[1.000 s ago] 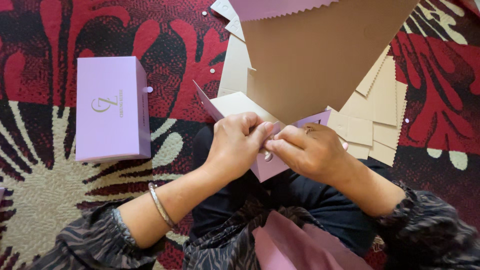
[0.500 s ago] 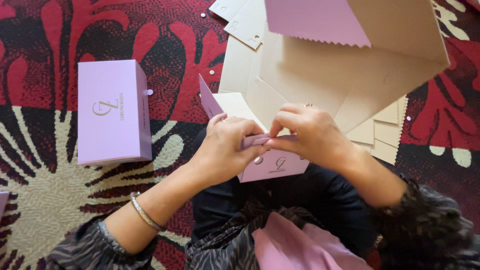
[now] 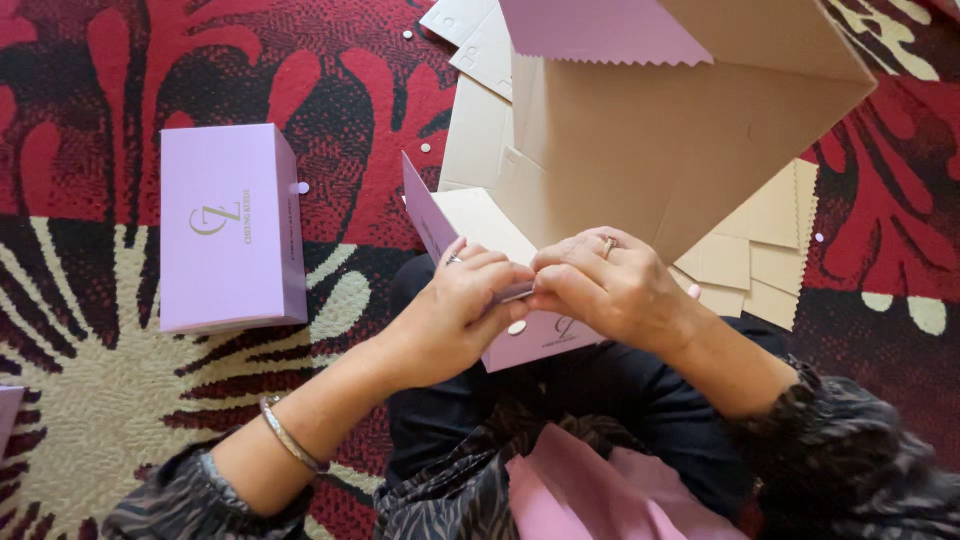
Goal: The person assembles a light purple cardboard box by folding the flaps and securing them with small white fasteners. They work on the floor, folding the sides and bottom of the box into shape.
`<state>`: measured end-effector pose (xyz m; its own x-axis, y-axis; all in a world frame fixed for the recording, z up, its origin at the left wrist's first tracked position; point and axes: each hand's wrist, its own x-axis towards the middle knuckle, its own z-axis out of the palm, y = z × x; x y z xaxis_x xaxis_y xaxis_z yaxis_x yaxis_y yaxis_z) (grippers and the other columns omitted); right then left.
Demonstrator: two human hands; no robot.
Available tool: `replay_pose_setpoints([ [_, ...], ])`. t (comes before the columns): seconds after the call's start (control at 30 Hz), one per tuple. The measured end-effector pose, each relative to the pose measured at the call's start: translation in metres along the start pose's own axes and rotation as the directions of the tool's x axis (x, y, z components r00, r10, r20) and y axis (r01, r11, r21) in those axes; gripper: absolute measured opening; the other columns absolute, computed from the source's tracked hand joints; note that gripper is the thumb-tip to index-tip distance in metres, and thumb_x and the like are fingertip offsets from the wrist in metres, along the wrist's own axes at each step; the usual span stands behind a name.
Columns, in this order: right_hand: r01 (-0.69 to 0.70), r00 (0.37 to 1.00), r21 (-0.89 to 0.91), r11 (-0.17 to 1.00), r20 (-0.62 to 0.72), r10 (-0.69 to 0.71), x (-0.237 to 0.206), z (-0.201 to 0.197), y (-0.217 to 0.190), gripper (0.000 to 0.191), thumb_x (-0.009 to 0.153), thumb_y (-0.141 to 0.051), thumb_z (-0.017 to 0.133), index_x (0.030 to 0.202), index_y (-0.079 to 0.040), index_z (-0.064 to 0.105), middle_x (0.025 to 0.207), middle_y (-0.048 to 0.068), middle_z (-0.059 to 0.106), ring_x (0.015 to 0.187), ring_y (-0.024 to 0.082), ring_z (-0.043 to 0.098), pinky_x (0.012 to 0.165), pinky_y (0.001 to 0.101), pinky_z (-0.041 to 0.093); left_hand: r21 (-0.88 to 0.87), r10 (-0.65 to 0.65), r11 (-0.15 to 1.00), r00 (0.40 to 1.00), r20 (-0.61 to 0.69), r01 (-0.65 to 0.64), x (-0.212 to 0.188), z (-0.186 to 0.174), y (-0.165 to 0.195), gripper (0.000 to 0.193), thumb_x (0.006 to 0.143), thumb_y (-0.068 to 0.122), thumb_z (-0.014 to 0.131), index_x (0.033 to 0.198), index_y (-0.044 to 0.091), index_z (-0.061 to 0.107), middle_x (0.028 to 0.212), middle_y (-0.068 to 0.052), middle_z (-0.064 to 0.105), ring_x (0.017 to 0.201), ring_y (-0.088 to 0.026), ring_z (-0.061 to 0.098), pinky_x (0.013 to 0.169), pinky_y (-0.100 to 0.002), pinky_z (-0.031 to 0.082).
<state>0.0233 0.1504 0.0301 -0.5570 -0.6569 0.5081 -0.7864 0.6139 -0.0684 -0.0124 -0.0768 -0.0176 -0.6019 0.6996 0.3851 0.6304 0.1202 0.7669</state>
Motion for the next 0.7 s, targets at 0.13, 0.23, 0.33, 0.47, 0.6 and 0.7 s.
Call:
replay_pose_setpoints([
  [0.13,-0.100,0.993,-0.096,0.990,-0.076,0.093,0.008,-0.009,0.001,0.024,0.086,-0.023,0.083,0.099,-0.011,0.065,0.104,0.004,0.068,0.095,0.025,0.067,0.088,0.0402,0.053,-0.007,-0.031,1.000,0.982,-0.188,0.030,0.005,0.012,0.002,0.017,0.095,0.017,0.068,0.110,0.007,0.070,0.099,-0.008,0.071,0.098,-0.028,0.065,0.102,-0.050,0.038],
  [0.23,-0.231,0.962,-0.193,0.954,-0.193,0.194,0.007,-0.014,0.002,0.028,0.078,-0.025,0.084,0.094,-0.011,0.066,0.100,0.007,0.066,0.090,0.030,0.064,0.082,0.0424,0.050,-0.042,-0.087,0.996,0.958,-0.273,0.079,0.023,0.018,-0.005,0.017,0.096,0.019,0.068,0.108,0.008,0.072,0.093,-0.008,0.069,0.090,-0.028,0.065,0.093,-0.045,0.043],
  [0.33,-0.418,0.881,-0.144,0.897,-0.305,0.361,-0.013,-0.009,-0.002,0.026,0.078,-0.023,0.083,0.093,-0.009,0.067,0.092,0.009,0.065,0.083,0.028,0.063,0.076,0.0382,0.049,0.010,-0.058,0.998,0.904,-0.424,0.068,0.038,0.028,-0.007,0.017,0.096,0.018,0.068,0.109,0.008,0.070,0.093,-0.008,0.068,0.090,-0.029,0.064,0.092,-0.043,0.044],
  [0.47,-0.658,0.675,0.328,0.678,-0.143,0.724,-0.057,0.017,-0.008,0.014,0.093,-0.016,0.080,0.097,-0.007,0.070,0.089,0.004,0.069,0.078,0.014,0.064,0.072,0.0271,0.052,0.114,0.014,0.992,0.877,-0.481,0.047,0.043,0.052,0.003,0.017,0.095,0.014,0.066,0.111,0.008,0.068,0.094,-0.008,0.067,0.094,-0.030,0.063,0.093,-0.044,0.040],
  [0.6,-0.647,0.351,0.744,0.165,0.099,0.931,-0.095,0.041,-0.009,0.014,0.099,-0.014,0.071,0.102,-0.001,0.072,0.089,-0.001,0.071,0.078,0.005,0.061,0.068,0.0224,0.049,0.239,0.089,0.971,0.887,-0.453,0.025,0.035,0.073,0.019,0.017,0.098,0.011,0.061,0.114,0.010,0.066,0.094,-0.007,0.066,0.094,-0.029,0.061,0.096,-0.045,0.037],
  [0.7,-0.650,0.340,0.751,0.115,0.153,0.928,-0.110,0.048,-0.017,0.016,0.101,-0.014,0.069,0.106,0.000,0.072,0.088,-0.002,0.067,0.077,0.004,0.056,0.067,0.0215,0.045,0.287,0.098,0.957,0.899,-0.428,0.032,0.026,0.079,0.022,0.015,0.098,0.010,0.061,0.112,0.009,0.068,0.091,-0.004,0.066,0.089,-0.027,0.060,0.095,-0.045,0.038],
])
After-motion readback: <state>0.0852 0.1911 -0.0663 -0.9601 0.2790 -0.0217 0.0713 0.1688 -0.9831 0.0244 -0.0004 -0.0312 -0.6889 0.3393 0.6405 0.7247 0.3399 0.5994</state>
